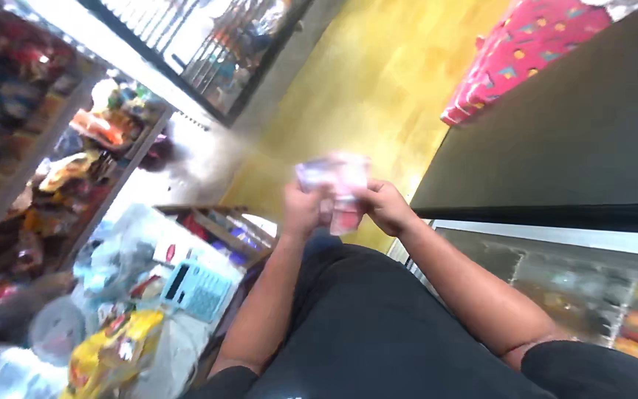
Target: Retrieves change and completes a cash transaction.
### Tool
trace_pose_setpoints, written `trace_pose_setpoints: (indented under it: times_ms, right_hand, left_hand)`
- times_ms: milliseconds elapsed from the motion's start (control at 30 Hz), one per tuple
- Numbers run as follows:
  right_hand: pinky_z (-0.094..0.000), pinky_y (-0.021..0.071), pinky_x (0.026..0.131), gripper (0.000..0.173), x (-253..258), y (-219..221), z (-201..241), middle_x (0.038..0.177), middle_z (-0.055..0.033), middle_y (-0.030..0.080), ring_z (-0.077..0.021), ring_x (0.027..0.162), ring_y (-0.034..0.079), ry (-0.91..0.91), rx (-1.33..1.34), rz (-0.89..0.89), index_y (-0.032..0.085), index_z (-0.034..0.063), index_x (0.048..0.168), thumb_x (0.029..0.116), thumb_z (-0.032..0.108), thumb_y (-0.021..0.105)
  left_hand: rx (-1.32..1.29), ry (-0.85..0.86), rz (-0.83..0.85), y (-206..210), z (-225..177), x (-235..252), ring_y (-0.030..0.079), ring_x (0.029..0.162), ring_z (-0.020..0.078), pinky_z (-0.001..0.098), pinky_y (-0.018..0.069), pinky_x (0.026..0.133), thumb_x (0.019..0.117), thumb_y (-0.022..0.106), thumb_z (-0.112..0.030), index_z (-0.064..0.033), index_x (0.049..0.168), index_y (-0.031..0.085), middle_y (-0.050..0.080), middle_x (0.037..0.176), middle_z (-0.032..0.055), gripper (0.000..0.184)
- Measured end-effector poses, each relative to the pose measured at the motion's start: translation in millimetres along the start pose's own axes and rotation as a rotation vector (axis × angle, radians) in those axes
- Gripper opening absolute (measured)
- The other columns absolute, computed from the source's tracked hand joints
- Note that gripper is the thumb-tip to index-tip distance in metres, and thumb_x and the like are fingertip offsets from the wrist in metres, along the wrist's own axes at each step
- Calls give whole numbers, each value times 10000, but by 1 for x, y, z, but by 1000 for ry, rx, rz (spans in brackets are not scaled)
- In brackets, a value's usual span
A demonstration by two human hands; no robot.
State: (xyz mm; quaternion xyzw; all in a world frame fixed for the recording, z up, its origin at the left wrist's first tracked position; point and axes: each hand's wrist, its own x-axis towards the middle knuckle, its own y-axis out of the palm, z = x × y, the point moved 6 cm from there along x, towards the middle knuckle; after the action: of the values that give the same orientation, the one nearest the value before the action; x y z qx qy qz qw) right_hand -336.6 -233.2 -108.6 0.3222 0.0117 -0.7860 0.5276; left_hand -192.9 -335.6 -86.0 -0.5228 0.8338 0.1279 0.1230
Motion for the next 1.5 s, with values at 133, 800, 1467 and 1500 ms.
trace_pose_setpoints:
  times_ms: [133, 800, 1467, 1500]
  right_hand:
    - [-336, 605, 733, 184, 54, -42, 46, 889, -64, 720, -131, 760, 688, -62, 96, -138, 662, 21, 1143, 1060, 128, 538]
    - [-292, 590, 663, 148, 248, -257, 270, 862, -53, 724, -108, 703, 676, -280, 192, -438, 689, 31, 1082, 1036, 118, 578]
    - [-403, 605, 823, 303, 549, -444, 552, 1075, -135, 701, -196, 905, 696, -228, -11, -252, 625, -4, 1271, 1043, 192, 588]
    - [-396, 596, 867, 347, 561, -462, 558, 1152, -136, 678, -200, 971, 687, -196, 65, -280, 576, 2, 1338, 1060, 208, 549]
  left_hand:
    - [71, -29, 189, 57, -27, 92, 673, 647, 86, 276, 601, 607, 911, 755, -127, -78, 1113, 621, 714, 802, -6, 247]
    - [155, 279, 455, 317, -159, 417, 728, 744, 99, 307, 643, 693, 871, 809, -134, -88, 1114, 638, 748, 877, -22, 301]
    - [439, 165, 407, 523, -238, 759, 711, 753, 156, 353, 625, 659, 960, 700, -112, -70, 1244, 630, 729, 969, 66, 296]
    - [416, 135, 417, 533, -245, 783, 718, 784, 165, 366, 632, 688, 968, 692, -122, -72, 1252, 620, 730, 989, 68, 298]
